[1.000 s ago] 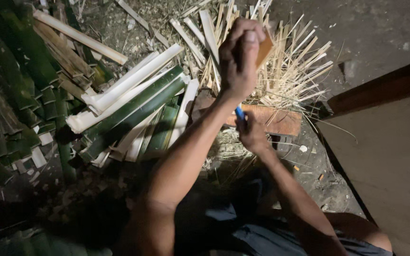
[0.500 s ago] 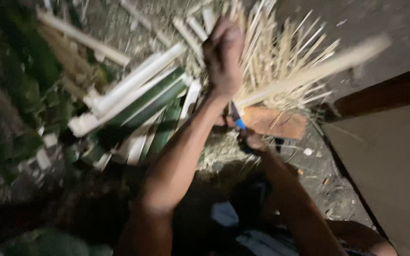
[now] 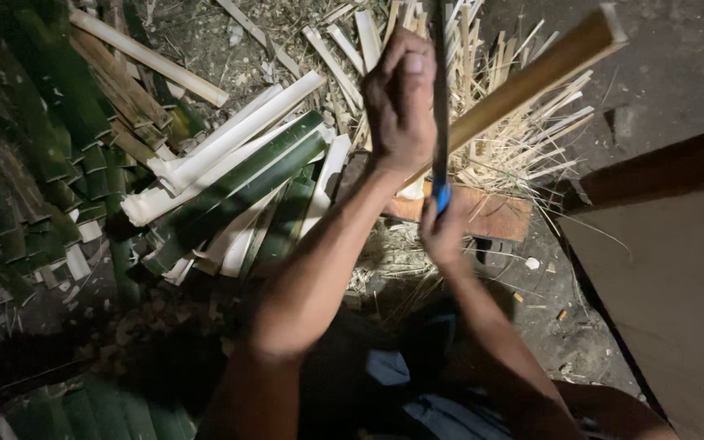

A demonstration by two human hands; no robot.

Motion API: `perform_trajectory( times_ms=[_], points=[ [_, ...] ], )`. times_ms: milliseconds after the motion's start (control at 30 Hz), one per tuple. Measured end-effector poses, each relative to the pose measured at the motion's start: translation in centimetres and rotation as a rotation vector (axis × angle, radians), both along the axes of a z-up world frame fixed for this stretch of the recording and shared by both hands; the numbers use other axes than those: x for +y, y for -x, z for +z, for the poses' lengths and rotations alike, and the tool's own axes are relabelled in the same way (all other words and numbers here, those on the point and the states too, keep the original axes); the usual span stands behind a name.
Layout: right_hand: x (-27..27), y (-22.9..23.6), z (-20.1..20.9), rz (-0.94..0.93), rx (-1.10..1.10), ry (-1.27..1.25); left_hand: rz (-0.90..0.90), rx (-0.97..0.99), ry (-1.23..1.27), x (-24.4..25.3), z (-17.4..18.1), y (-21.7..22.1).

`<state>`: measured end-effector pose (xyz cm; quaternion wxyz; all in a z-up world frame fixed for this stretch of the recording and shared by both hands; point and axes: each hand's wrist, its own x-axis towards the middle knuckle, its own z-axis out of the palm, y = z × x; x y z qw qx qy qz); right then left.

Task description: The person uses a machete to split bamboo stalks into thin strips on a wooden block. The person repeatedly positions bamboo pieces and strikes them with the blade to produce fine strips, which accumulate on the floor.

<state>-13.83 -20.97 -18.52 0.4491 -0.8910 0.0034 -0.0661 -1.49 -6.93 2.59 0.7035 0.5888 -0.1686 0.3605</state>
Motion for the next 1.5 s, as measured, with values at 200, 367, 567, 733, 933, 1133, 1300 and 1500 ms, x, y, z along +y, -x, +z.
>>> perform_trajectory(
  times_ms=[200,367,567,733,933,1133,1300,1500],
  points=[
    [-1.5,-0.8,-8.8,0.112,0.303,0.388,-0.039,-0.037,0.028,-0.3,0.2,0.9],
    [-2.9,2.0,-7.0,0.01,0.173,0.179,0.119,-0.043,-0.085,-0.4,-0.7,-0.2],
    [-3.9,3.2,-9.7,0.089,0.267,0.278,0.09,-0.062,-0.071,-0.4,-1.1,-1.5],
    [-8.8,4.8,-10.6,0.112,0.309,0.335,0.246,-0.035,-0.254,2.6,-0.3,-1.4],
    [-10.2,9.0,-8.4,-0.209,0.291,0.412,-0.045,0.033,0.052,5.2,-0.1,0.5],
    [-4.3,10.0,-1.5,-0.031,0.405,0.0,-0.203,-0.006,-0.044,6.6,-0.5,1.9],
    [-0.1,12.4,11.7,0.057,0.34,-0.411,-0.347,0.056,-0.142,6.8,-0.7,4.4],
    [3.3,13.1,19.6,0.118,0.278,-0.499,-0.365,-0.028,-0.151,6.8,-0.1,6.9]
  ],
)
